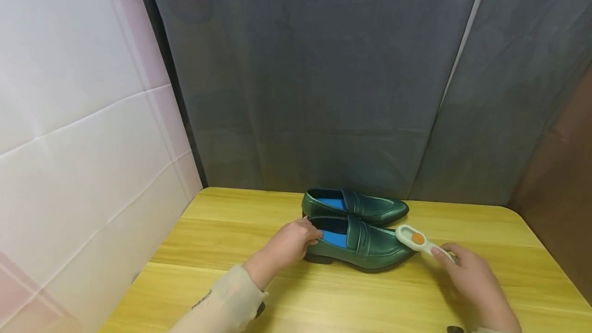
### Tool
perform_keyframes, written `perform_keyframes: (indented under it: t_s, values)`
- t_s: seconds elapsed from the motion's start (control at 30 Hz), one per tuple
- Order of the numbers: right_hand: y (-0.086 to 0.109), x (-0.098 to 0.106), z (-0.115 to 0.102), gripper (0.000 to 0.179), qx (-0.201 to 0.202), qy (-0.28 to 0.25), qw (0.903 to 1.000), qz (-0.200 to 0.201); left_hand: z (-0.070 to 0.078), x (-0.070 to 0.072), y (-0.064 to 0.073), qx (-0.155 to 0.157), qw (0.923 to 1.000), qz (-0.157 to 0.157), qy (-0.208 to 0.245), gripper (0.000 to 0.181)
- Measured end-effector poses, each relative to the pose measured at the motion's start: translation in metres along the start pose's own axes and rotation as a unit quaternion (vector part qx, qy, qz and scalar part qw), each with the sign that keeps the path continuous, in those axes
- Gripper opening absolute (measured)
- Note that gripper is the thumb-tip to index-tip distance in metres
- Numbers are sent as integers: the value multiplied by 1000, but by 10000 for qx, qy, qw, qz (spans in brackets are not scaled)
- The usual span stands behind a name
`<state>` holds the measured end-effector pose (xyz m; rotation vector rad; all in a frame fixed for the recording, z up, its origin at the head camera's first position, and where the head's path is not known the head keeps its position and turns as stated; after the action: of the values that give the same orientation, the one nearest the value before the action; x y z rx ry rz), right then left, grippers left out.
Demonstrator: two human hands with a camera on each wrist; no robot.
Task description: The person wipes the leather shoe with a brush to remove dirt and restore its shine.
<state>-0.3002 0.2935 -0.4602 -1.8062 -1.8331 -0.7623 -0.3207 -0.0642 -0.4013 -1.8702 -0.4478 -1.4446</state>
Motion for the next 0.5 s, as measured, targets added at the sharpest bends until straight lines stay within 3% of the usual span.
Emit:
perform_keyframes:
  t_s: [0.23,0.5]
  values:
    - [-1,-20,-6,62,-36,-45,9997,-222,1,-1,1,42,9999,-154,41,24]
    - [-3,-33,-18,62,44,-203,9996,-211,1,0,0,66,9999,-85,6,24]
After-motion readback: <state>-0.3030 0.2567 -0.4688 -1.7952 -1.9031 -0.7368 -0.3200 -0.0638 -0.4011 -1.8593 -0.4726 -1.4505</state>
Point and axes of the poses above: each hand's wrist, its own y-axis away from the middle knuckle, its own x-axis out of the back of the hand, z = x × y, the point moved 7 cm from there along -y, towards the middle knuckle, and after that the axes turned 12 degrees about -y, right-handed, at the moved point
